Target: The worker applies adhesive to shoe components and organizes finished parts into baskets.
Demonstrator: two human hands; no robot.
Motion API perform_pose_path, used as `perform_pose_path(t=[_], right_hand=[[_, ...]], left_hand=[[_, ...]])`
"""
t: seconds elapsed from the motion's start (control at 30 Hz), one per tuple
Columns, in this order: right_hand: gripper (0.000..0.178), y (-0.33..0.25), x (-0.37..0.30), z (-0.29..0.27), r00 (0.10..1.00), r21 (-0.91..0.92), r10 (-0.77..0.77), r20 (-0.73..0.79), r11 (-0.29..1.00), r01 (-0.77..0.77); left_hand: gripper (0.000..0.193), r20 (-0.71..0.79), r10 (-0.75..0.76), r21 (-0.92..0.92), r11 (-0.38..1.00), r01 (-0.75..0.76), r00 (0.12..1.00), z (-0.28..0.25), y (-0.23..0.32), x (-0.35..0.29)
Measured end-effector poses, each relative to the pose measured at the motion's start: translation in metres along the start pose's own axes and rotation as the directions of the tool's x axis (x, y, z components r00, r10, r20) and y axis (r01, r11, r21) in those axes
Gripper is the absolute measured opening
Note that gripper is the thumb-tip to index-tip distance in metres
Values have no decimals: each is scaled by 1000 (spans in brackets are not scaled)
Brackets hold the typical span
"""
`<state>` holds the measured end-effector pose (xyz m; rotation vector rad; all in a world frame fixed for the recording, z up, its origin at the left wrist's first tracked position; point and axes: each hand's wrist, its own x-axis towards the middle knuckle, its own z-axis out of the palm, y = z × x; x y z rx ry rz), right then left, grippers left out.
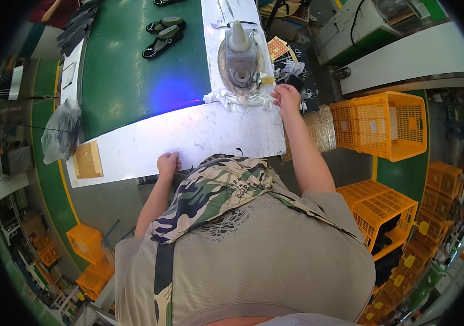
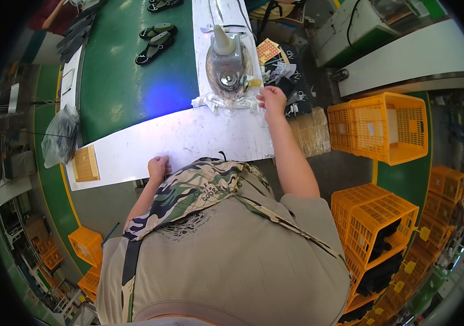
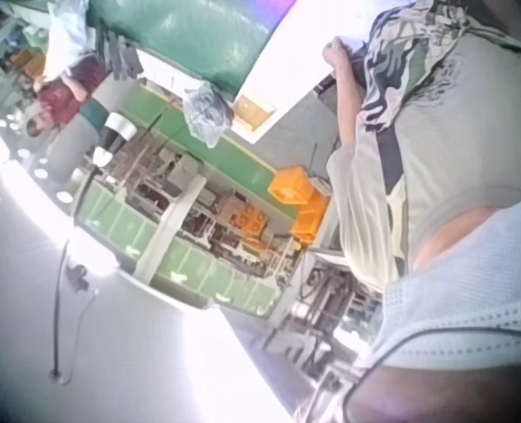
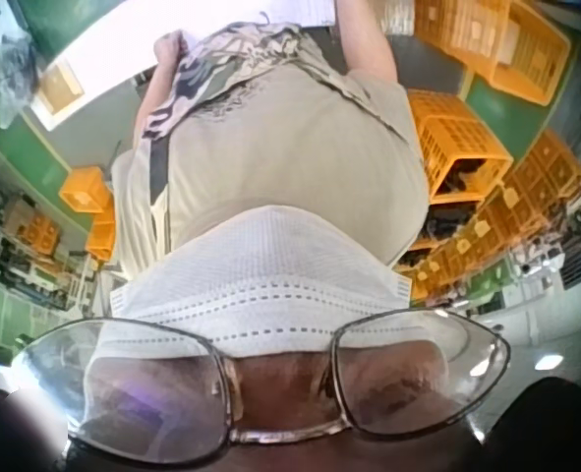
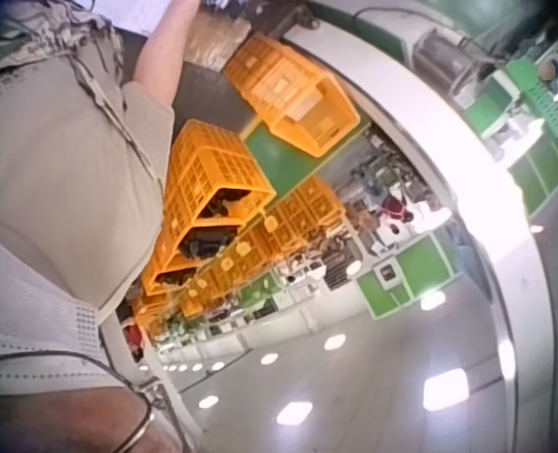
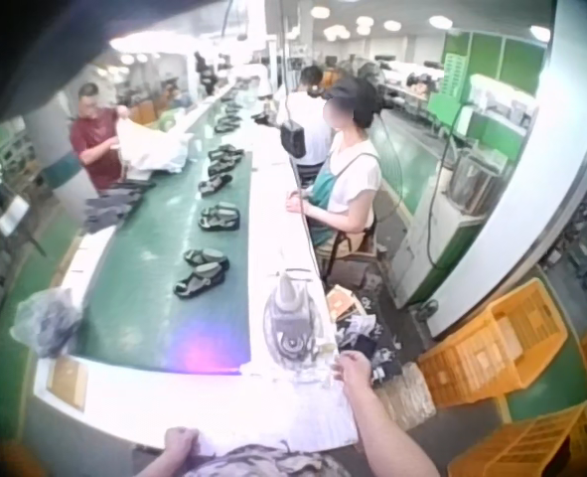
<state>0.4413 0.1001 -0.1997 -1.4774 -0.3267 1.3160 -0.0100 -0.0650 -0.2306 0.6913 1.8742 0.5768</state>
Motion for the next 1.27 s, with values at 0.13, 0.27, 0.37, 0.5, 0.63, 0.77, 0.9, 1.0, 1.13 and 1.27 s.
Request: perform_pose_path(t=[0.13,0.27,0.37,0.5,0.63,0.77,0.9,1.0,1.13,1.27], right_hand=[[23,-8,25,15,999,-219,49,12,975,-45],[23,4,37,27,998,-233,50,-43,971,-58],[24,10,44,32,996,-291,25,-81,955,-48],[23,8,45,36,997,-294,34,-64,954,-51],[24,7,47,39,997,-288,63,-45,955,-74],[18,15,50,35,999,-206,6,-39,978,-14],[21,10,49,26,996,-225,-29,-87,974,9],[22,13,58,-6,974,-207,-116,-194,975,75],[24,52,109,-108,849,-502,-233,-475,864,-44],[29,63,106,-119,880,-589,-56,-471,763,-266]], left_hand=[[24,-57,19,8,1000,-19,998,4,-5,-1],[24,-88,13,30,999,-11,996,4,-6,1],[24,-90,-9,25,1000,11,996,5,-6,2],[24,-107,-19,46,999,24,994,6,-1,0],[23,-73,-34,9,999,34,997,3,1,0],[23,1,-108,-19,994,108,994,1,11,2],[23,29,-141,-102,984,143,990,-3,11,4],[25,-26,-139,-120,984,135,990,-5,-1,4],[25,-55,-93,-90,992,88,994,4,13,7],[23,-71,-145,-86,987,139,987,3,12,4]])
